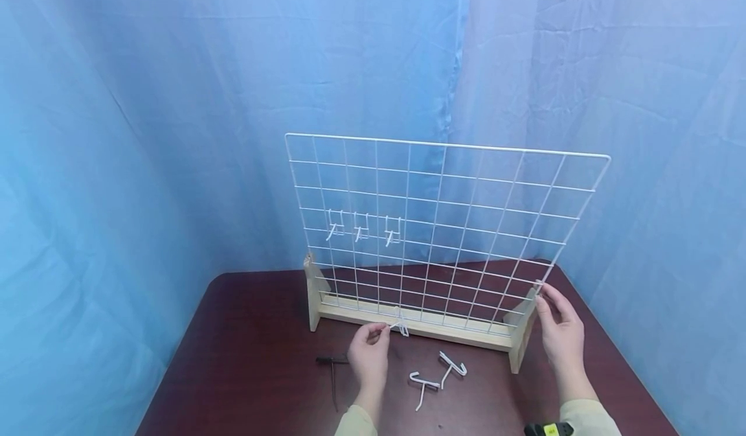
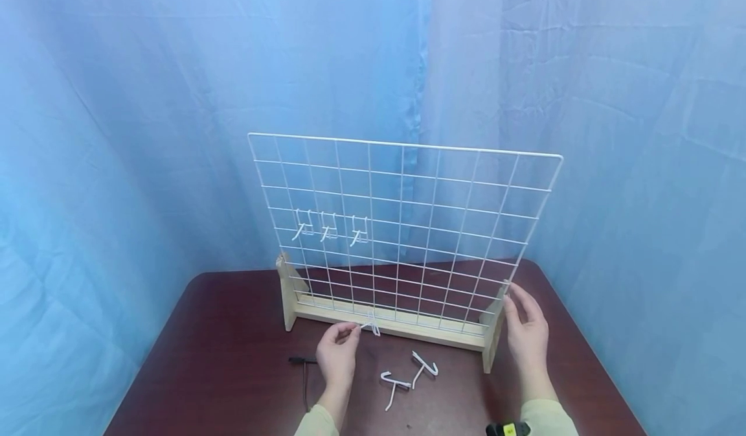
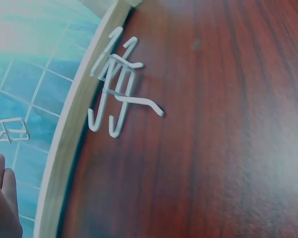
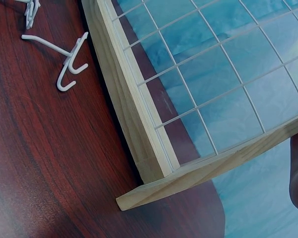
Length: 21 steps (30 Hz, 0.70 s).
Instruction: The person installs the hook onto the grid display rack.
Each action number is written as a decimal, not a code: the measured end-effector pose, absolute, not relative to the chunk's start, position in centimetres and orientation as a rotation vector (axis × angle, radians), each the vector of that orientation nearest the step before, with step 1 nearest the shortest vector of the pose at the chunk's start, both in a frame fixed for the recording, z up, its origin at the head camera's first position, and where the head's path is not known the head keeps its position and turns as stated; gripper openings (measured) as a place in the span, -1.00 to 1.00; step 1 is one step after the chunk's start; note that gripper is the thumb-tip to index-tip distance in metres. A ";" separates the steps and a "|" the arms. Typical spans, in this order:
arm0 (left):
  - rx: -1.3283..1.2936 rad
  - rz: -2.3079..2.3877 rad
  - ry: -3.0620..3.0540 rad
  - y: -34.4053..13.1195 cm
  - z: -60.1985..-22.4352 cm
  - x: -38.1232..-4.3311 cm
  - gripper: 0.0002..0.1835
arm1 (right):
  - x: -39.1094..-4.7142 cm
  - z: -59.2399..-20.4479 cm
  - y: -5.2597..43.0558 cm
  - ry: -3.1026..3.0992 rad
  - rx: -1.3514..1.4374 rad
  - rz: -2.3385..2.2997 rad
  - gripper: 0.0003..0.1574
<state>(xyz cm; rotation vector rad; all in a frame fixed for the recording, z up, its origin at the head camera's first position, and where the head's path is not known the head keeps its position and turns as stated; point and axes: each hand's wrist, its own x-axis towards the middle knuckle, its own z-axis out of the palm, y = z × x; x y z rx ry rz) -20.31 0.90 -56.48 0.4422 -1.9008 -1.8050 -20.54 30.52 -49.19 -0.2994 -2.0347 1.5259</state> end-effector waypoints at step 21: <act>0.360 -1.752 -1.705 -1.4 -51.3 -22.2 -0.91 | -21.5 -51.0 31.4 -2.002 -0.261 1.498 -0.57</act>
